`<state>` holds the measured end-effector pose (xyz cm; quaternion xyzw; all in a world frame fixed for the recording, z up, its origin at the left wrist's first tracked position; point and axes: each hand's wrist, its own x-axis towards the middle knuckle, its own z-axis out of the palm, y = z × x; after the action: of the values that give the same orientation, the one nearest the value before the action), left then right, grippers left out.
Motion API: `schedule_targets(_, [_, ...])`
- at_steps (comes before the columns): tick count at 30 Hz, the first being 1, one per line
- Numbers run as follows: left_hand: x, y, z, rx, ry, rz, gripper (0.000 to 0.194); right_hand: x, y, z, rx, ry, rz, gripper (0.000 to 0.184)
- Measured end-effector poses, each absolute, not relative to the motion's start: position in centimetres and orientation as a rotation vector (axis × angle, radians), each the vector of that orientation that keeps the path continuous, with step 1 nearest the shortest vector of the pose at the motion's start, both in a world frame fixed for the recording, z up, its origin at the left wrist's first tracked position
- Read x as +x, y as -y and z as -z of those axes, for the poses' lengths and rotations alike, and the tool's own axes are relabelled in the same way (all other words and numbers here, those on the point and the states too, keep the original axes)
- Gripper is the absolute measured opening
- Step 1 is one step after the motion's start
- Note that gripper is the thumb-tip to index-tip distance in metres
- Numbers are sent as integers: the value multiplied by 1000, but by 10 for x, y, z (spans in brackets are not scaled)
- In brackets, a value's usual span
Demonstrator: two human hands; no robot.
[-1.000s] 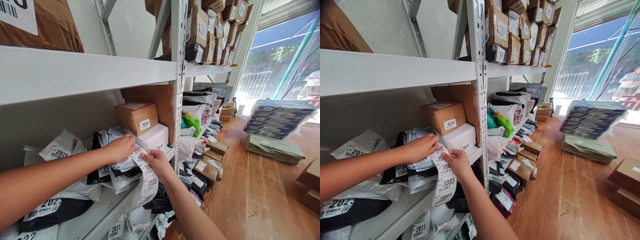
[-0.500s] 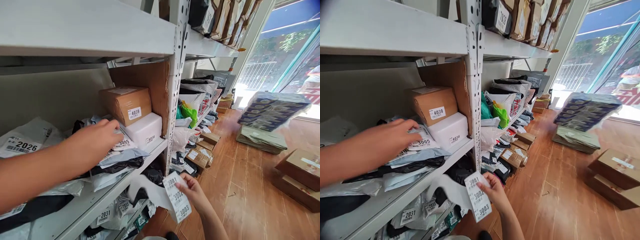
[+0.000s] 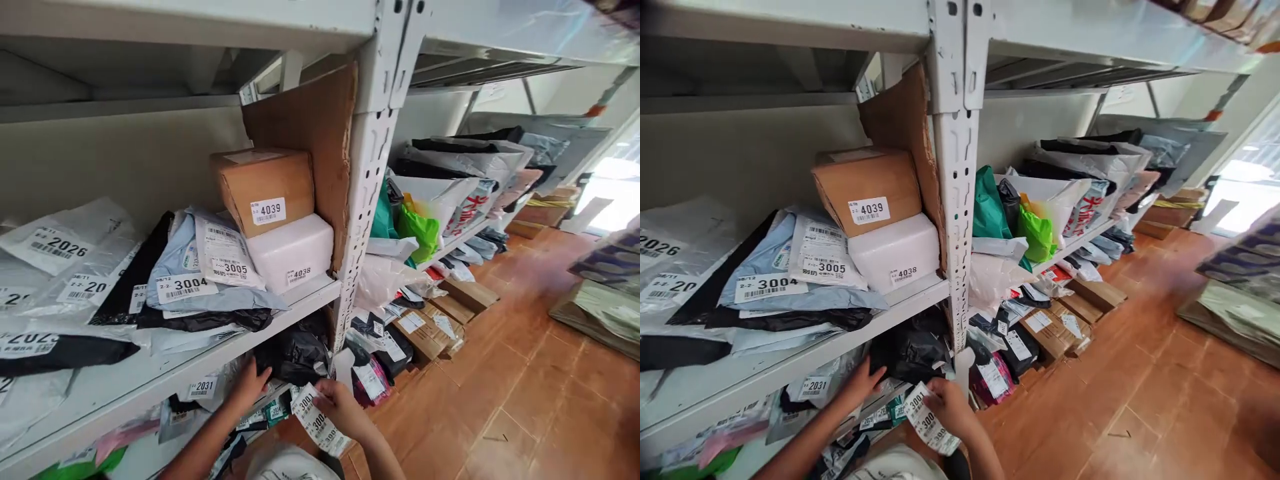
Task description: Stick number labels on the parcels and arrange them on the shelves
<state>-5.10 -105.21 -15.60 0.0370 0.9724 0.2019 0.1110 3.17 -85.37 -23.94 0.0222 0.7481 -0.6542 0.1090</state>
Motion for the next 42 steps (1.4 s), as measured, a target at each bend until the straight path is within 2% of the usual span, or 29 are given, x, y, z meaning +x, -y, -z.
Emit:
schedule_targets(3, [-45, 1007, 179, 40, -2837, -573, 52, 22, 856, 247, -3, -2025, 2014, 30])
schedule_targets(6, [-30, 971, 180, 83, -2796, -561, 62, 20, 854, 258, -4, -1931, 2044, 39])
schedule_targets(12, [-31, 953, 174, 108, -2787, -584, 68, 26, 857, 273, 5, -1844, 2074, 47])
schedule_targets(18, [-30, 1027, 189, -233, -2912, -697, 51, 30, 869, 266, 28, -1803, 2152, 46])
schedule_targets(22, [-19, 1064, 206, -231, -2967, -915, 36, 24, 890, 258, -35, -1740, 2224, 42])
schedule_targets(30, [-28, 1070, 211, -57, -2779, -1333, 26, -13, 944, 267, 260, -1814, 2417, 64])
schedule_targets(33, [-32, 1075, 204, -35, -2692, -1368, 30, -14, 951, 271, 343, -1847, 2427, 62])
schedule_targets(42, [-36, 1068, 211, -89, -2815, -1258, 23, -6, 960, 288, 457, -1886, 2413, 57])
